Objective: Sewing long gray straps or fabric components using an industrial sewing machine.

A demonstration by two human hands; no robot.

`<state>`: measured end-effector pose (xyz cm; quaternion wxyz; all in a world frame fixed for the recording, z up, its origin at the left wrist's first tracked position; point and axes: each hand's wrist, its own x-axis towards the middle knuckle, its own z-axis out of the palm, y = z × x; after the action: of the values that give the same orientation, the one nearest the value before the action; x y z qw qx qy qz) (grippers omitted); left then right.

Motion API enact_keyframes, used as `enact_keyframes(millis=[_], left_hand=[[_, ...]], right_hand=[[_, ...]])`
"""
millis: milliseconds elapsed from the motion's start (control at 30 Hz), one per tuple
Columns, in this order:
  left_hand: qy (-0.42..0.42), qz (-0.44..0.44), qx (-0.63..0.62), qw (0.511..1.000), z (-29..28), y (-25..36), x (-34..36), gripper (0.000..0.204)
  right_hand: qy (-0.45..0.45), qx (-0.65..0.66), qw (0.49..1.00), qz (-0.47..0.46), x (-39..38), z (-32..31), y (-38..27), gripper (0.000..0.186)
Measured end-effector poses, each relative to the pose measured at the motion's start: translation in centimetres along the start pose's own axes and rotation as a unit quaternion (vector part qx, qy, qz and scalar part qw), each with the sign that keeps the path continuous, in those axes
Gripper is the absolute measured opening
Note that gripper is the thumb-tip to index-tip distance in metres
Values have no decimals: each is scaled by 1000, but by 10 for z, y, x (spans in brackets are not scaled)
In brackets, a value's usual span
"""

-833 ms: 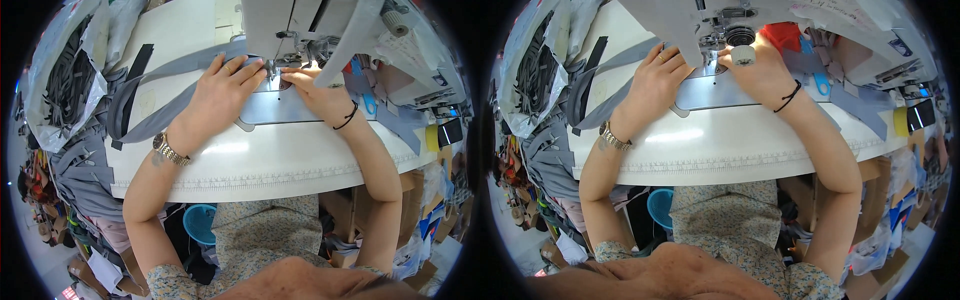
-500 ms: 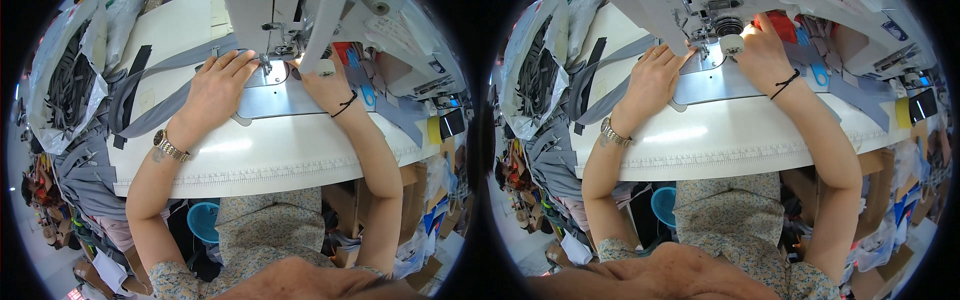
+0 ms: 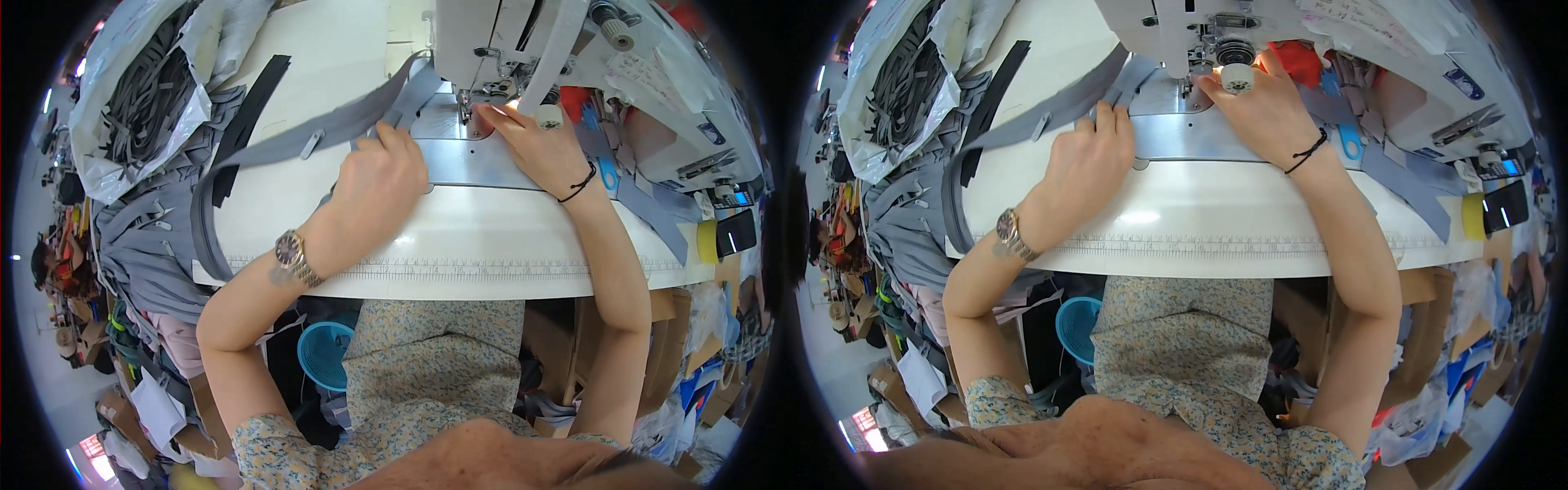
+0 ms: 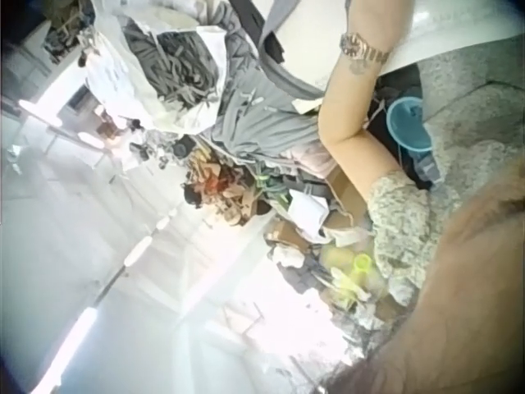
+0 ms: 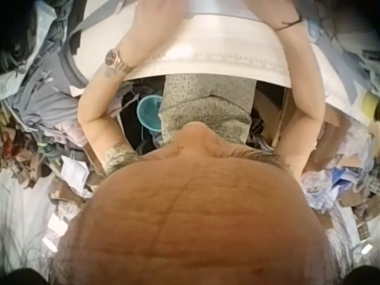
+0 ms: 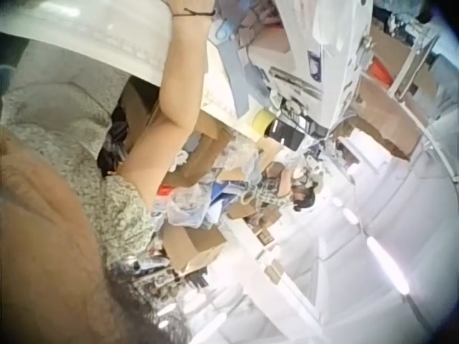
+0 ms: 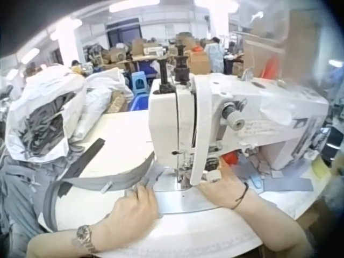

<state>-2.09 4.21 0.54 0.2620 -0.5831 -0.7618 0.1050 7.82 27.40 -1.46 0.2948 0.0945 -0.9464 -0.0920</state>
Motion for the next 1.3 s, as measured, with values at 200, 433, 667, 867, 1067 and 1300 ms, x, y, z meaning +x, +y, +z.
enact_keyframes(millis=[200, 433, 667, 867, 1067, 1300], left_hand=[[-23, 24, -116, 993, -39, 5, -49, 35], [88, -67, -335, 936, -26, -36, -67, 32], [56, -90, -376, 920, -11, -43, -76, 18], [-78, -130, -575, 804, -12, -64, -95, 7], [48, 16, -457, 888, -29, -19, -74, 4], [16, -191, -386, 902, -12, -87, -114, 5]], right_hand=[[58, 131, 983, -119, 8, -21, -16, 28], [-20, 236, 950, -204, 20, -52, -115, 37], [-90, 290, 938, -166, 16, -48, -122, 26], [-27, 267, 945, -187, -24, -69, -91, 12], [2, 232, 952, -197, -27, -66, -94, 15], [4, 319, 945, -80, -63, -89, -64, 29]])
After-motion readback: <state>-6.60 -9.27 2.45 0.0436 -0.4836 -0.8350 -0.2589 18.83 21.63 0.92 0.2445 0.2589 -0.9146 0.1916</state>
